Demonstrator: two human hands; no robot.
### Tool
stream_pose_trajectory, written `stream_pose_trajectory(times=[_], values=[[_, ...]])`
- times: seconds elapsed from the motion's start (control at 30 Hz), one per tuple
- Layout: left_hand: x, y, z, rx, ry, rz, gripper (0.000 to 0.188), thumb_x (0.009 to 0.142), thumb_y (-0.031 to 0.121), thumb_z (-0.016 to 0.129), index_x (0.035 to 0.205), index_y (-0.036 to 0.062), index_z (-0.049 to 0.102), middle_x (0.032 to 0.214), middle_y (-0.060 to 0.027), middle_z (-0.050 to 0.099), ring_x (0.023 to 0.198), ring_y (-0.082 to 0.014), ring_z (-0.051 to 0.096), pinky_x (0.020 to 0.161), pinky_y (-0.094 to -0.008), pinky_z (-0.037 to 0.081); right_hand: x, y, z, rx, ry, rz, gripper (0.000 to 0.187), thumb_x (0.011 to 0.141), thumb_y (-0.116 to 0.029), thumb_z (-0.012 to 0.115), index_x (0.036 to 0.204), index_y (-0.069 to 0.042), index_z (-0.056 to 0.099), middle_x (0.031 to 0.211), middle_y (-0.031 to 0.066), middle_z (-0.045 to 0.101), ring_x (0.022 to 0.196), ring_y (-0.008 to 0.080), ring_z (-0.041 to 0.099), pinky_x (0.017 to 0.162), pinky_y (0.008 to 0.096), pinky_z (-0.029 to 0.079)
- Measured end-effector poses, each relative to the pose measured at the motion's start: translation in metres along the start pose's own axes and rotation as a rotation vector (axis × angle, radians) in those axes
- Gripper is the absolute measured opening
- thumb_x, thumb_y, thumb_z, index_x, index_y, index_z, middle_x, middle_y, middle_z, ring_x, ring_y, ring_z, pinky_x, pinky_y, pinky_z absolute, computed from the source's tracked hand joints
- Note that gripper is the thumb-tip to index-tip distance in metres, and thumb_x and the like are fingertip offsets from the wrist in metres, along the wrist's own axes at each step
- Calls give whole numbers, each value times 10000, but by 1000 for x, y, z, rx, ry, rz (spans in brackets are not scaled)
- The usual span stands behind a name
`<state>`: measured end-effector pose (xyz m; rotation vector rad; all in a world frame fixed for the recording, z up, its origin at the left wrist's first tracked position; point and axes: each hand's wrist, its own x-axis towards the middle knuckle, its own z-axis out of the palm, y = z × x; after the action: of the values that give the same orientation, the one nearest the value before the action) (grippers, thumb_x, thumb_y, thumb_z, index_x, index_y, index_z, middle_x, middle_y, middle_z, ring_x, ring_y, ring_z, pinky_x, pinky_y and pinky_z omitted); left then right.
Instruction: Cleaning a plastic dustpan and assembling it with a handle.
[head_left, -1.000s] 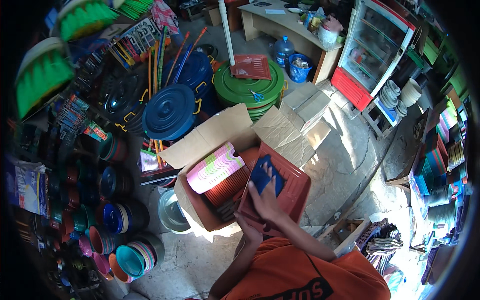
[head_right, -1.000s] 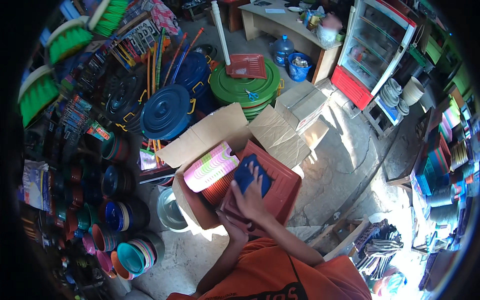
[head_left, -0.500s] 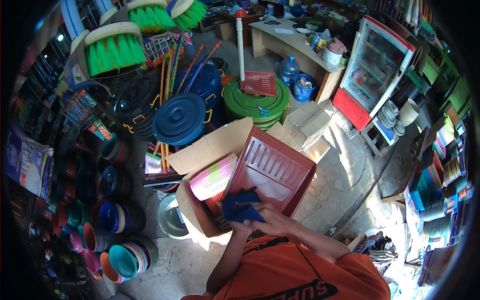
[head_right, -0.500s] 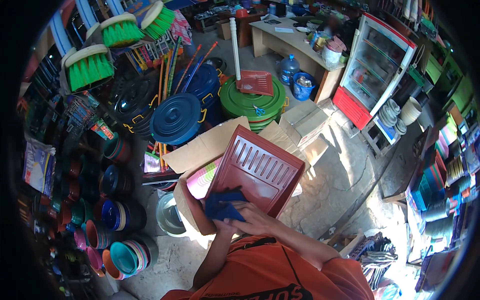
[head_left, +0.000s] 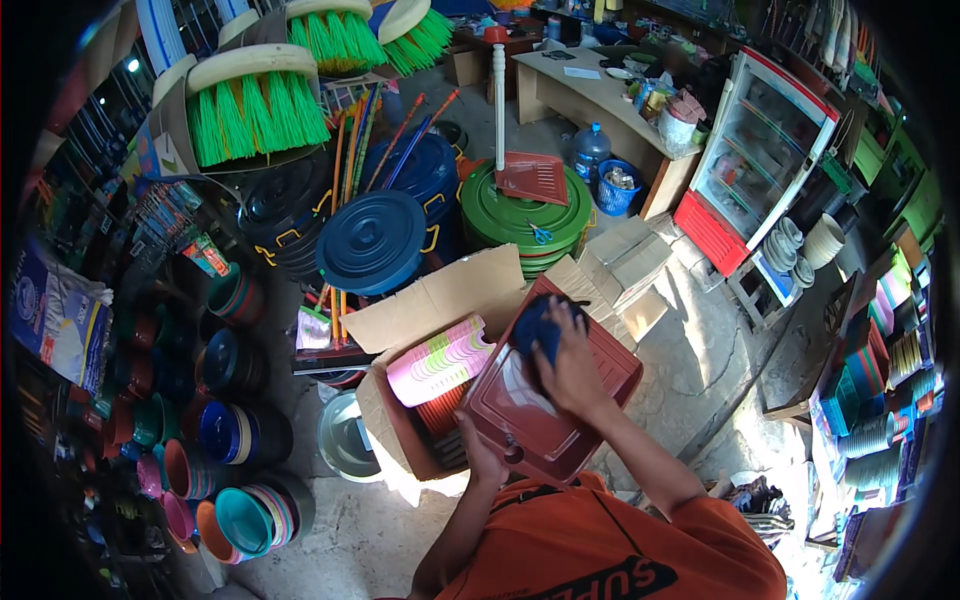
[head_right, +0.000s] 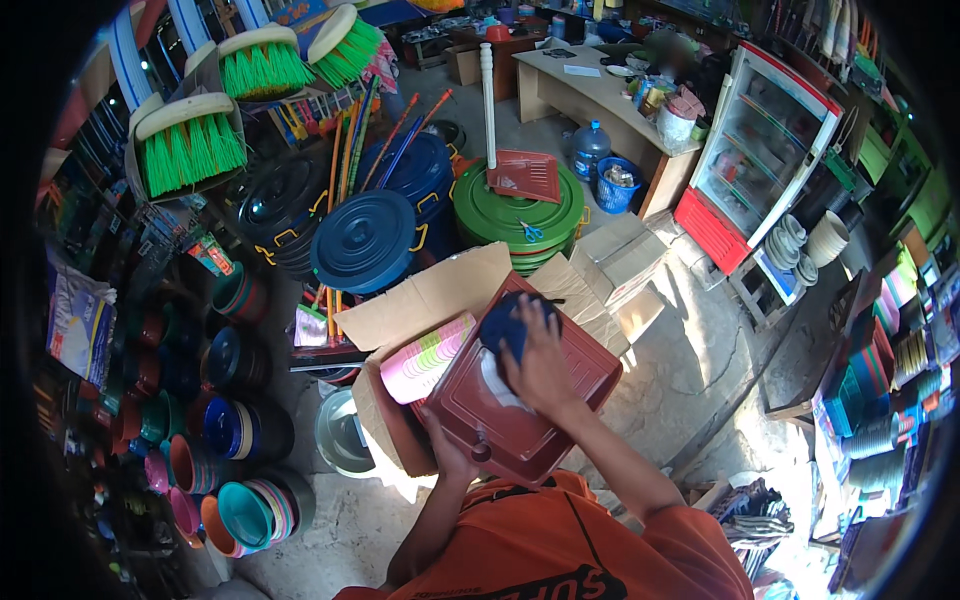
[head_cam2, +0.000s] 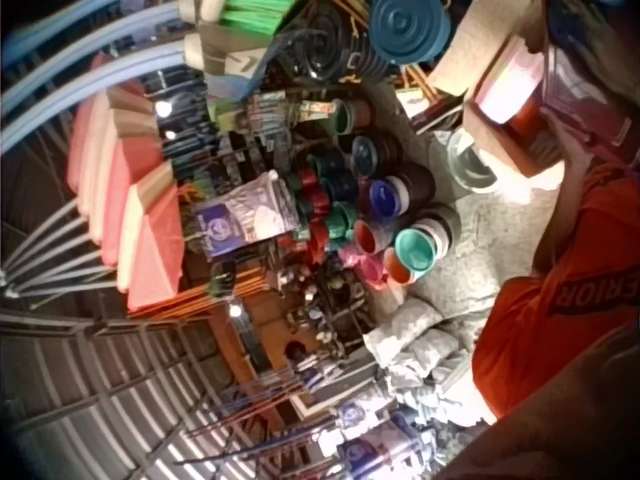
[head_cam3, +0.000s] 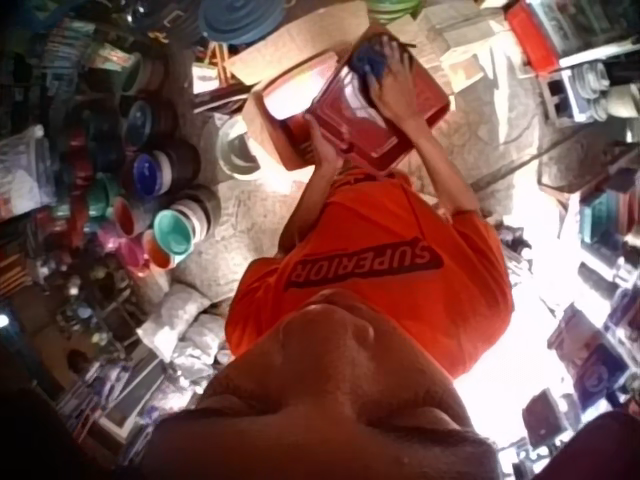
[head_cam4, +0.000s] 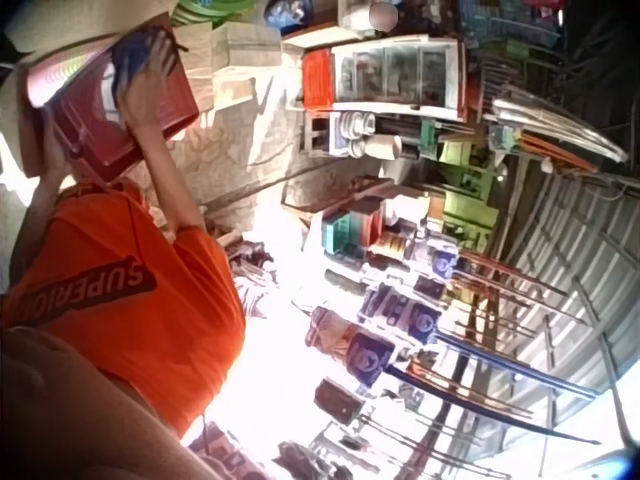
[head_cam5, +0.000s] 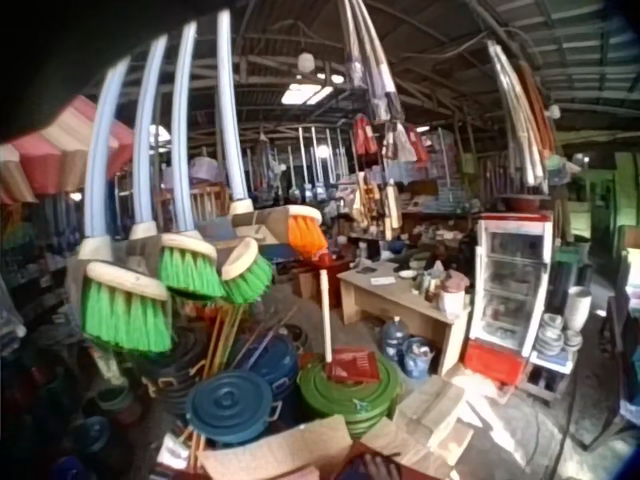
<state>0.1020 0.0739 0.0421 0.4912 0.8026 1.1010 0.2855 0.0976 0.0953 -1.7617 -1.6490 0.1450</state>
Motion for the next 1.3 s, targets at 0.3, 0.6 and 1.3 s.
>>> stream_pose_trajectory(times=[0.3, 0.6, 1.3], values=[[9, -9, -18, -9, -38, -88, 827, 942, 746, 315, 1492, 128, 326, 1419, -111, 476, 1209, -261, 550, 920, -388, 516, -9, -48, -5, 266, -76, -113, 705, 894, -187, 639, 1508, -33, 328, 1573, 216, 281, 1485, 390, 195, 1219, 496, 144], [2, 5, -2, -6, 0, 9, 770, 992, 683, 244, 1516, 120, 277, 1481, -122, 416, 1333, -283, 456, 1089, -444, 401, 13, -18, 5, 191, -59, -157, 809, 849, -37, 645, 1542, -34, 228, 1612, 265, 102, 1486, 456, 118, 1219, 490, 134], [1, 18, 4, 53, -204, 80, 719, 1016, 633, 260, 1496, 98, 303, 1447, -93, 452, 1287, -257, 498, 1049, -398, 429, -29, -17, -35, -95, -106, -197, 585, 775, -198, 711, 1310, -22, 549, 1518, 175, 387, 1423, 353, 344, 1181, 526, 251]])
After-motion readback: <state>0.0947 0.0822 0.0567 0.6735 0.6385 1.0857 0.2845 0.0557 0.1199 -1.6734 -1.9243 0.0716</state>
